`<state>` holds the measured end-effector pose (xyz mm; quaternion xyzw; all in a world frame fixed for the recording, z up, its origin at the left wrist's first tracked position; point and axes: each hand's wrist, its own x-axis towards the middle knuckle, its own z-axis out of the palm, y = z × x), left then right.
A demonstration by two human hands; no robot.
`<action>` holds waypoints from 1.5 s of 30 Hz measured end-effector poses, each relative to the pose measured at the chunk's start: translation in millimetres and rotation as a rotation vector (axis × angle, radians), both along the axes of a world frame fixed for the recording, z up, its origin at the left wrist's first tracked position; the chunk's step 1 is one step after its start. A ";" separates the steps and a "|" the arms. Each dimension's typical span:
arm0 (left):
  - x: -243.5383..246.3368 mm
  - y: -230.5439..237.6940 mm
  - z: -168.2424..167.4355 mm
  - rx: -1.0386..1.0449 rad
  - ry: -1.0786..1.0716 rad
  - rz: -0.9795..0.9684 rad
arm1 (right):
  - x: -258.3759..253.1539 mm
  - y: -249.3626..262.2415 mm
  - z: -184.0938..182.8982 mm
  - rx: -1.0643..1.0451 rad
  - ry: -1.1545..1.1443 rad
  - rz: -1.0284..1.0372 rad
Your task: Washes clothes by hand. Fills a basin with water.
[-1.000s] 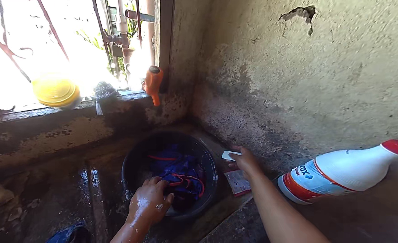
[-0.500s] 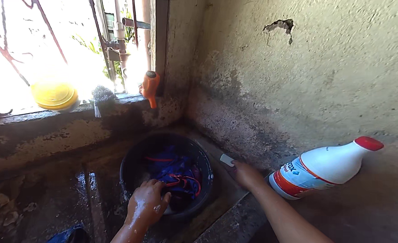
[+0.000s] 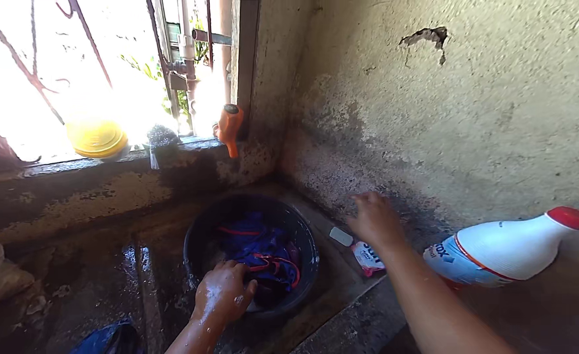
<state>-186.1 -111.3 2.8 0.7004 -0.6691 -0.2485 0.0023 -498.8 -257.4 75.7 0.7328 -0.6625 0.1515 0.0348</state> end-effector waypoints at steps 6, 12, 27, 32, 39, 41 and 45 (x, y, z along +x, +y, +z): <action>-2.1 2.1 -0.5 -0.118 0.037 0.107 | 148.3 9.6 -73.8 0.625 -0.114 0.448; 0.7 16.3 -25.4 -0.738 0.125 0.217 | 215.0 60.3 -110.4 0.790 0.299 0.446; 7.8 -13.4 8.8 -0.363 1.694 0.857 | 182.5 53.7 27.0 0.548 -1.358 0.395; 5.6 -20.0 19.3 -0.311 2.024 0.418 | 179.9 89.3 7.3 0.831 -1.806 0.465; 0.5 -43.3 71.3 -0.880 1.451 0.818 | 165.9 86.0 -32.7 0.635 -1.588 -0.010; -0.2 -46.0 63.0 -1.134 1.200 0.595 | 176.2 101.0 -37.5 0.881 -1.755 0.022; -5.1 -31.6 49.3 -1.292 0.909 0.143 | 188.3 91.1 -52.2 1.159 -2.270 0.369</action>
